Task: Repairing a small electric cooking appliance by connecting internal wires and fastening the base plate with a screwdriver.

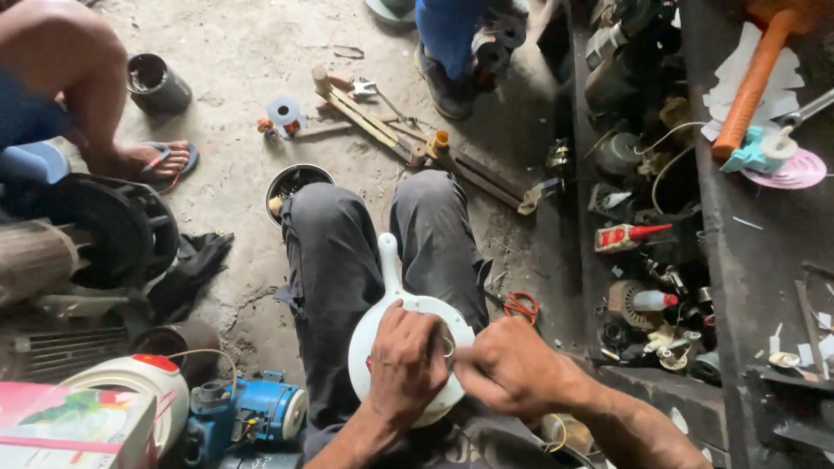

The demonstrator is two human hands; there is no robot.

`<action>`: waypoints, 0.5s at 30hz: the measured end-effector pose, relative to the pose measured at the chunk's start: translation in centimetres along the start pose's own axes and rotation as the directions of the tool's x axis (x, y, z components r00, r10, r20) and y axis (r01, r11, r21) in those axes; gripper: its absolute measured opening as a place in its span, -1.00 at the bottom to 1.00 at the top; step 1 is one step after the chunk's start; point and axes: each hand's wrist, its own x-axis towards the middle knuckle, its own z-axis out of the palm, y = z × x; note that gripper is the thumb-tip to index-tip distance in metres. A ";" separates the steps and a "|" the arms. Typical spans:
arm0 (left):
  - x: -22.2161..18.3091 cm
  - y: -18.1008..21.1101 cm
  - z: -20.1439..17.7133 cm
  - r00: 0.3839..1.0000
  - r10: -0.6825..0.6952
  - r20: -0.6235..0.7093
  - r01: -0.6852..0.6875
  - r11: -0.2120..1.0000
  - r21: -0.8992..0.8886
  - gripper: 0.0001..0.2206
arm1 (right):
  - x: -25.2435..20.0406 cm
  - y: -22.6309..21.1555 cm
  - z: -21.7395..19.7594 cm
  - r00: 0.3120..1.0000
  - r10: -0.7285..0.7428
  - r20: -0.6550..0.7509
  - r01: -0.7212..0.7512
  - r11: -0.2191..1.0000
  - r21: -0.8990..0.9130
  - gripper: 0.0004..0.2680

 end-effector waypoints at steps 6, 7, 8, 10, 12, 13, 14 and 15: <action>0.6 0.6 -1.7 0.998 -0.062 -0.001 0.062 0.997 0.050 -0.92 | 2.9 -6.1 -9.4 0.968 -0.144 -0.205 0.180 0.969 0.170 -0.90; 0.8 0.4 -1.9 0.988 -0.153 0.019 0.152 0.987 0.048 -0.90 | 2.8 -5.3 -11.4 0.931 0.031 -0.364 0.005 0.995 0.098 -0.83; 1.0 0.1 -2.3 0.969 -0.243 0.039 0.241 0.969 0.046 -0.85 | 2.8 -4.6 -13.4 0.832 0.185 -0.523 -0.180 0.982 0.060 -0.74; 2.0 -0.6 -3.6 0.943 -0.315 0.109 0.321 0.946 -0.037 -0.85 | -3.0 0.6 -15.2 0.704 0.214 -0.677 -0.429 0.888 -0.165 -0.73; 2.3 -1.6 -4.6 0.906 -0.396 0.152 0.415 0.901 -0.125 -0.84 | -7.8 10.1 -16.9 0.592 0.140 -0.794 -0.630 0.695 -0.347 -0.70; 2.6 -2.0 -4.9 0.892 -0.403 0.206 0.443 0.870 -0.216 -0.86 | -11.9 16.2 -16.6 0.438 0.260 -0.861 -0.724 0.669 -0.166 -0.73; 2.9 -2.4 -5.1 0.878 -0.403 0.260 0.470 0.829 -0.303 -0.88 | -17.3 21.2 -15.2 0.268 0.375 -0.887 -0.784 0.620 0.025 -0.75; 2.7 -3.4 -5.0 0.874 -0.417 0.251 0.480 0.823 -0.303 -0.88 | -18.6 23.0 -15.0 0.284 0.377 -0.881 -0.780 0.625 0.016 -0.75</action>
